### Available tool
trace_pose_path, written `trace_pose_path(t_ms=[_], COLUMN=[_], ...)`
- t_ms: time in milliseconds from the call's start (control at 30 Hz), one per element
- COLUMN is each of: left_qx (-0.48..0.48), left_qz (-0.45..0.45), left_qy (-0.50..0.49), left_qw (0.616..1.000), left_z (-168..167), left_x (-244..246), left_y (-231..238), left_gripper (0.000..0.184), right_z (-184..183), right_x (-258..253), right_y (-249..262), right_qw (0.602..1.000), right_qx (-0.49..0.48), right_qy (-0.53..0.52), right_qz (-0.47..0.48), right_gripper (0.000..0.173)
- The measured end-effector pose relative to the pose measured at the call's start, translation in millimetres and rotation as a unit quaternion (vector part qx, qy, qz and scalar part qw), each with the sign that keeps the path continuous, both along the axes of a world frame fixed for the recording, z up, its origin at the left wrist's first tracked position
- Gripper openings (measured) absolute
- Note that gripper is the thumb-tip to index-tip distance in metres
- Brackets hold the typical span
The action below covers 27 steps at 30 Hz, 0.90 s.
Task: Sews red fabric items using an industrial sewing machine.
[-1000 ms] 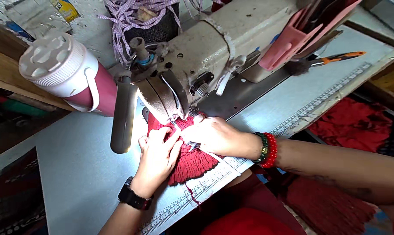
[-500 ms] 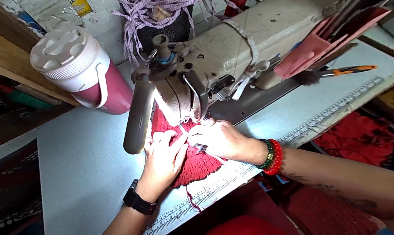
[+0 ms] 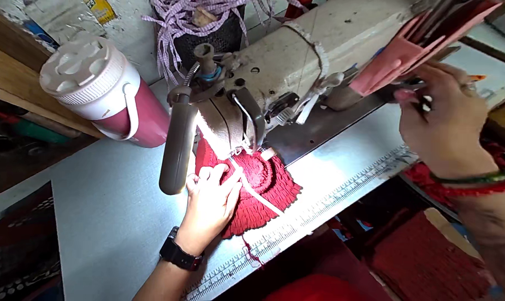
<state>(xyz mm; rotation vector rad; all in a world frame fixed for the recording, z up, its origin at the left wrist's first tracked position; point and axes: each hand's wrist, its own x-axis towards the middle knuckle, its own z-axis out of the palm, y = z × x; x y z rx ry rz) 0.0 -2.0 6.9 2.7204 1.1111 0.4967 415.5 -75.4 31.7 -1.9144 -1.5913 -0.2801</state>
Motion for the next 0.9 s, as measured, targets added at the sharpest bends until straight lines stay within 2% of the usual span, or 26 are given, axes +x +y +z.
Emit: trace_pose_path(t_ms=[200,467,633,733,900], left_qx=[0.004,0.025,0.013,0.014,0.010], left_qz=[0.008,0.000,0.000,-0.005,-0.003], left_qy=[0.009,-0.002,-0.003,-0.009,-0.002], left_qw=[1.000,1.000,1.000,1.000,1.000], left_z=[-0.2,-2.6,-1.2,-1.4,-3.0], left_x=[-0.6,-2.9,-3.7,-3.6,-4.5], left_y=[8.1,19.7,15.4,16.2,16.2], left_gripper=[0.036,0.036,0.035,0.035,0.036], right_z=[-37.2,-39.2,-38.6,-36.8,-38.3], right_x=[21.8,22.8,21.1,23.6,21.4], right_y=[5.2,6.0,4.6,2.9,1.3], right_qw=[0.998,0.997,0.999,0.998,0.999], right_qx=[0.053,0.072,0.018,0.046,0.037], right_qy=[-0.022,-0.008,0.020,0.014,0.024], right_qz=[0.023,0.027,0.025,0.043,0.029], right_gripper=[0.033,0.030,0.035,0.039,0.033])
